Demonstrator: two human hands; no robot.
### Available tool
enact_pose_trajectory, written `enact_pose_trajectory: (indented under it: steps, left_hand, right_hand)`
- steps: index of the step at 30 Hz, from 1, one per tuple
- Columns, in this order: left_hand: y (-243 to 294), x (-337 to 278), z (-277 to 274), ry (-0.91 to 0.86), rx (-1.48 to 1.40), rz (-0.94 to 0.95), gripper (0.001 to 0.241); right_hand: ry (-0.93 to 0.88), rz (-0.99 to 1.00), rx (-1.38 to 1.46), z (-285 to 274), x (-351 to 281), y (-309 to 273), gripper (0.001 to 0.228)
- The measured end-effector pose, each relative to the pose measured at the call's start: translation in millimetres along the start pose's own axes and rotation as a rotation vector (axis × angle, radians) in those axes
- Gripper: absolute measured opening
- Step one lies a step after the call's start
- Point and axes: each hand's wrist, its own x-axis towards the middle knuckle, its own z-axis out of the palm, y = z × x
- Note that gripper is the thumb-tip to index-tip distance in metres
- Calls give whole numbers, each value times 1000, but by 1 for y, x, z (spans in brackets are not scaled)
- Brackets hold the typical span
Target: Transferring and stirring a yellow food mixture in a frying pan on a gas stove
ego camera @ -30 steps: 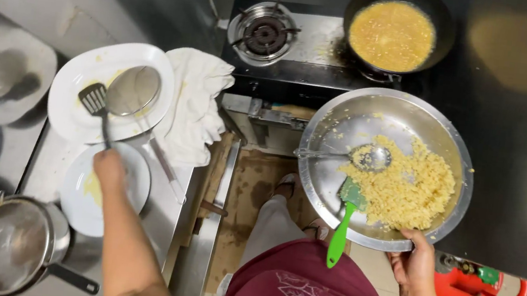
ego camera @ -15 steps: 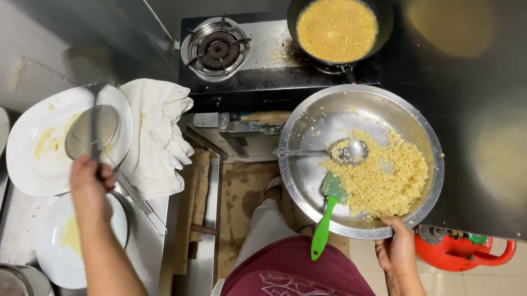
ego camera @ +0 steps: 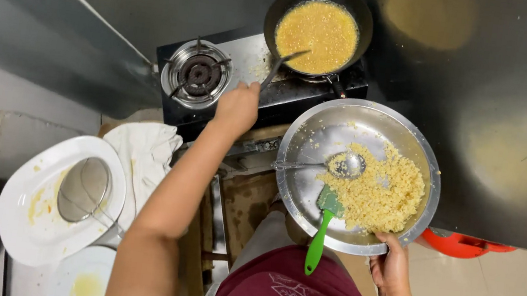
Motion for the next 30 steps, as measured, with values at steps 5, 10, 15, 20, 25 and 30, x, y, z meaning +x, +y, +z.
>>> enact_pose_trajectory:
  steps: [5, 10, 15, 20, 25, 30]
  left_hand:
    - [-11, 77, 51, -100, 232, 116, 30]
    - [-19, 122, 103, -137, 267, 171, 36]
    - [-18, 161, 129, -113, 89, 69, 32]
    - [-8, 200, 121, -197, 84, 24, 37]
    - [0, 239, 125, -149, 64, 27, 36]
    - [15, 269, 127, -23, -4, -18, 35]
  right_hand:
    - [90, 2, 52, 23, -19, 8, 19]
    - [128, -29, 129, 40, -30, 12, 41]
    - [161, -35, 150, 40, -31, 23, 36]
    - [186, -31, 145, 60, -46, 8, 51]
    - [204, -51, 133, 68, -51, 2, 64]
    - [238, 6, 118, 57, -42, 11, 46]
